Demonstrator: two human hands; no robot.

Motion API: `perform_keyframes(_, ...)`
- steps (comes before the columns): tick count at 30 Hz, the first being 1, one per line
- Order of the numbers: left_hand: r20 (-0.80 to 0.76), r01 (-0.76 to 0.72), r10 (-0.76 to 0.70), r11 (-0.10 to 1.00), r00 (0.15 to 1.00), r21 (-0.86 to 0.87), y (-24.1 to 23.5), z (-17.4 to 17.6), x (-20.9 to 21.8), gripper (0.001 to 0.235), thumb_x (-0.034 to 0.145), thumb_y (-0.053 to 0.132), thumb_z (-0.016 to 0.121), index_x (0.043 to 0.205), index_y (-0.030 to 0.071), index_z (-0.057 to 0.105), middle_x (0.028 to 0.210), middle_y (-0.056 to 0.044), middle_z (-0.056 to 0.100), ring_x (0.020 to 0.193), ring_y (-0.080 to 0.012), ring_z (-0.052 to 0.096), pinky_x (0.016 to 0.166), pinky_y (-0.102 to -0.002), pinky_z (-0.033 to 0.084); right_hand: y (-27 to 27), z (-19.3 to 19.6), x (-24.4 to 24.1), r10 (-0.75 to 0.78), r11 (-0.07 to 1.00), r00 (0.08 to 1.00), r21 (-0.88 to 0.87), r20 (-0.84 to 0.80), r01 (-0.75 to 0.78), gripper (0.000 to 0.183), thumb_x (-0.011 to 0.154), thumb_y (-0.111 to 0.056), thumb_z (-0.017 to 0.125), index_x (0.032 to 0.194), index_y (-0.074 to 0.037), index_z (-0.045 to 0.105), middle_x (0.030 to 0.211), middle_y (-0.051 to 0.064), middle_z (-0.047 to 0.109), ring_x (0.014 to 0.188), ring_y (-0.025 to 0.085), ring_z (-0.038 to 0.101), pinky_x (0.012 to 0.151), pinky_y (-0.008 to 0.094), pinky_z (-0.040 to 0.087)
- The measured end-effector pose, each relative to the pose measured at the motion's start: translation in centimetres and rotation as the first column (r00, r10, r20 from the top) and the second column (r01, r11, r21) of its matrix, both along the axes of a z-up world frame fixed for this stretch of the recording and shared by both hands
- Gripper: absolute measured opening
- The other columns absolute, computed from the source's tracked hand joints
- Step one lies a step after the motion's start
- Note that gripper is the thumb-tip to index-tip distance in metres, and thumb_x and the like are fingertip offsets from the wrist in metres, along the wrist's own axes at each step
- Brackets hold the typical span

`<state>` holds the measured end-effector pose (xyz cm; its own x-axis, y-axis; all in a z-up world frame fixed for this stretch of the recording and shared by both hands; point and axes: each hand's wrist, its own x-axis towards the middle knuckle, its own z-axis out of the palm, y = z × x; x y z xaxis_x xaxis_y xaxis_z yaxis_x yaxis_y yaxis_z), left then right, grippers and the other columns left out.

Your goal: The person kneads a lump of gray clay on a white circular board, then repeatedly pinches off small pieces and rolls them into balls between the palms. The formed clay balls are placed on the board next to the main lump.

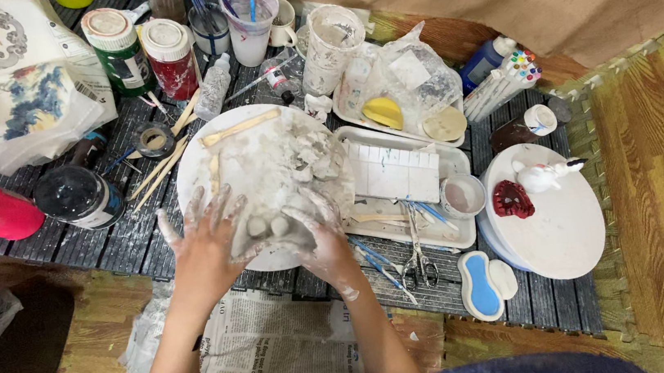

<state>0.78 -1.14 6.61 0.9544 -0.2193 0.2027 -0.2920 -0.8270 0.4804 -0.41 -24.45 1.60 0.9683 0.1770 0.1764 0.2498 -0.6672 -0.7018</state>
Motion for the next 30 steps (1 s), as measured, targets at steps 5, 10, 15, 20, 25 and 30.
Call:
perform_keyframes(5,0.115,-0.053,0.069,0.989,0.991,-0.136,1.1,0.9,-0.5,0.052,0.081,0.04,0.079,0.126,0.016,0.069,0.142,-0.006,0.06,0.138,-0.0291,0.049,0.121,-0.061,0.01,-1.5,-2.2,0.7,-0.058,0.967,0.969,0.255,0.241,-0.006,0.014,0.099,-0.019,0.074,0.113,-0.019,0.073,0.127,0.008,0.075,0.124,0.022,0.07,0.113,0.04,0.056)
perform_keyframes(10,0.101,0.013,0.005,0.984,0.995,-0.179,0.3,0.8,3.0,0.023,0.094,0.034,0.077,0.112,0.022,0.073,0.125,0.005,0.071,0.122,-0.0188,0.064,0.113,-0.046,0.041,-2.7,0.0,3.5,-0.261,0.953,0.94,0.214,0.221,0.215,0.012,0.101,-0.016,0.07,0.113,-0.018,0.072,0.118,0.006,0.08,0.101,0.017,0.073,0.106,0.04,0.056)
perform_keyframes(15,0.156,0.123,-0.118,0.992,0.981,-0.026,-4.9,0.7,7.9,0.052,0.069,0.025,0.082,0.116,0.005,0.071,0.125,-0.022,0.066,0.116,-0.0397,0.064,0.095,-0.057,0.048,-2.4,5.9,7.3,-0.185,0.979,0.961,-0.052,0.204,0.199,0.054,0.091,-0.017,0.071,0.142,-0.007,0.057,0.143,0.023,0.058,0.132,0.043,0.05,0.11,0.048,0.04)
perform_keyframes(20,-0.13,0.161,-0.158,0.987,0.979,0.01,-7.5,0.8,8.3,0.062,0.077,0.012,0.078,0.137,0.007,0.063,0.128,-0.022,0.064,0.113,-0.04,0.063,0.099,-0.055,0.048,-1.9,8.7,7.4,-0.168,0.981,0.973,-0.067,0.157,0.18,0.051,0.092,-0.024,0.073,0.141,-0.017,0.061,0.149,0.015,0.058,0.136,0.041,0.05,0.112,0.043,0.042)
perform_keyframes(25,-0.153,0.192,-0.2,0.979,0.968,-0.061,-7.0,1.3,7.7,0.046,0.074,0.013,0.082,0.117,0.004,0.07,0.13,-0.021,0.063,0.121,-0.0387,0.06,0.106,-0.06,0.039,-2.8,8.5,6.6,-0.323,0.941,0.924,-0.174,-0.206,0.29,0.051,0.089,-0.036,0.073,0.139,-0.028,0.062,0.137,0.007,0.066,0.128,0.031,0.061,0.11,0.04,0.047)
perform_keyframes(30,-0.066,0.162,-0.156,0.982,0.986,0.101,-7.7,1.9,7.5,0.041,0.074,0.004,0.073,0.114,0.009,0.072,0.115,-0.014,0.071,0.115,-0.0309,0.064,0.113,-0.063,0.033,-2.1,7.9,6.0,-0.233,0.94,0.944,-0.194,0.232,0.28,0.04,0.087,-0.028,0.076,0.127,-0.02,0.072,0.132,0.012,0.066,0.121,0.035,0.06,0.103,0.043,0.047)
